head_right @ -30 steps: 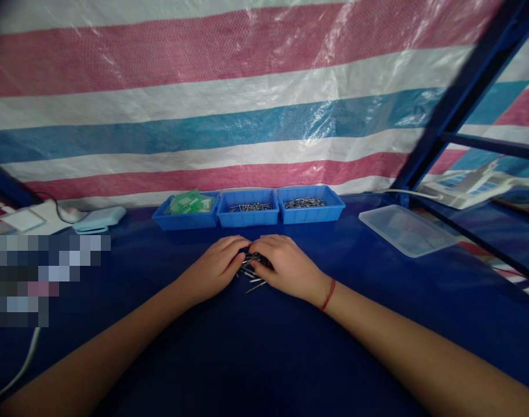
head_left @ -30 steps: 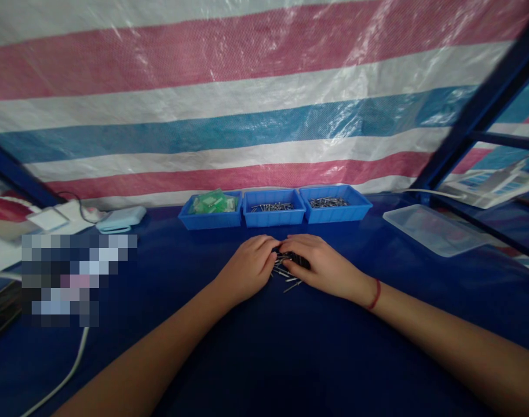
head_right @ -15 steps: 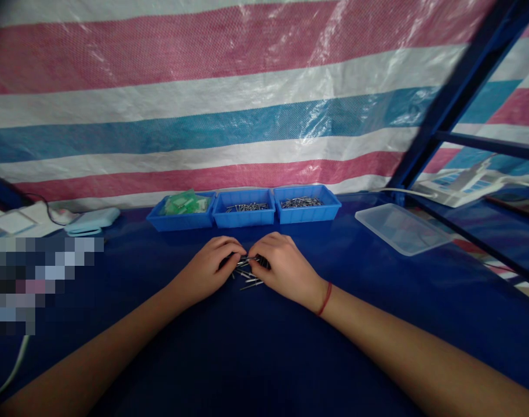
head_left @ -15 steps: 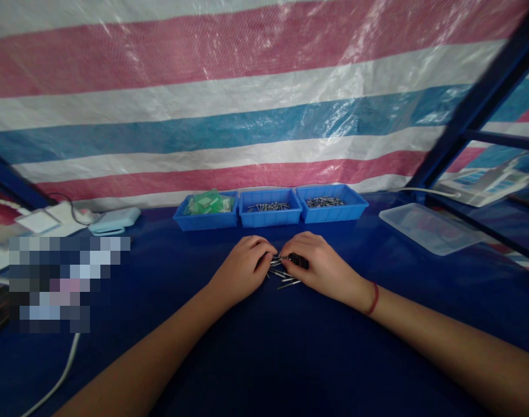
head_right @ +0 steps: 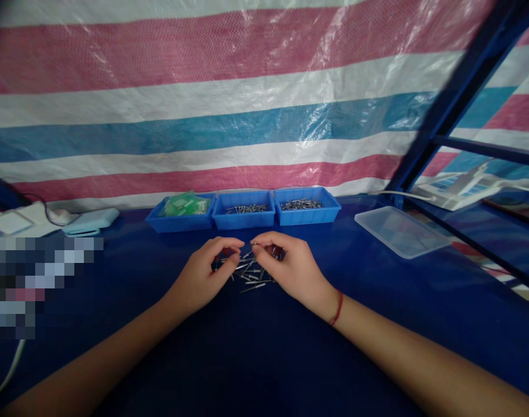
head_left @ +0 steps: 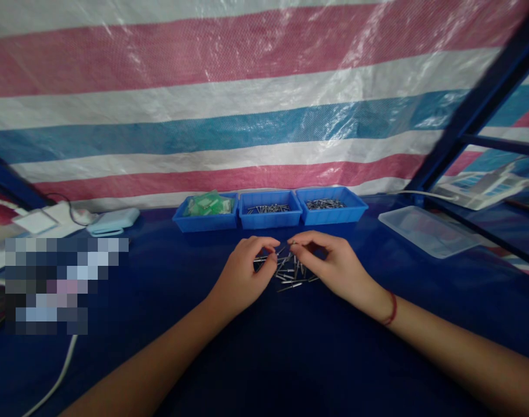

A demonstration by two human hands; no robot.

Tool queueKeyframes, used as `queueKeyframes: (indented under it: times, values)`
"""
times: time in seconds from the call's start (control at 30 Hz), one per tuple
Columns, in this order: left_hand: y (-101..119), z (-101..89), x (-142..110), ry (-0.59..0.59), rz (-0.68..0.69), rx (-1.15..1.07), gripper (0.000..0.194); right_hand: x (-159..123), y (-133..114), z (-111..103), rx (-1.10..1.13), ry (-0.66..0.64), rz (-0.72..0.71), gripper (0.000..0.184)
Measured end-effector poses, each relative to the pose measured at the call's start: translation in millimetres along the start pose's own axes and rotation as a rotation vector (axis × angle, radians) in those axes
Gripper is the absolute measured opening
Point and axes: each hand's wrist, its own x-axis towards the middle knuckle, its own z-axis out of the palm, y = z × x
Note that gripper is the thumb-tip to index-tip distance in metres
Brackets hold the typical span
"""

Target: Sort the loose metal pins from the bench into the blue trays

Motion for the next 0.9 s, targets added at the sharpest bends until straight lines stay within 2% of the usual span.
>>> queueKeyframes:
  times: [0.07,0.17,0.3,0.4,0.53,0.7,0.9]
  values:
    - [2.8,0.2,-1.5,0.001,-0.005,-0.034,0.02,-0.7,-4.2,0.0,0.174,0.04,0.099,0.011]
    - [7.6,0.2,-2.7,0.017,-0.023,-0.112,0.018,-2.5,-9.7,1.7,0.398,0.022,0.202,0.011]
    - [12.0,-0.8,-2.6,0.079,-0.069,-0.188,0.008,-4.5,-12.7,5.4,0.55,-0.01,0.312,0.01]
    - [12.8,-2.4,-2.8,0.126,-0.077,-0.201,0.007,-4.9,-14.8,6.6,0.534,-0.052,0.325,0.009]
    - [13.6,-3.6,-4.8,0.169,-0.08,-0.231,0.005,-6.0,-18.8,6.8,0.474,-0.161,0.268,0.009]
    - [14.9,-3.0,-7.9,0.15,-0.076,-0.268,0.007,-9.0,-20.9,6.6,0.397,-0.262,0.223,0.013]
    - [14.6,-1.3,-7.2,0.138,-0.086,-0.29,0.009,-9.5,-20.3,6.5,0.371,-0.286,0.188,0.015]
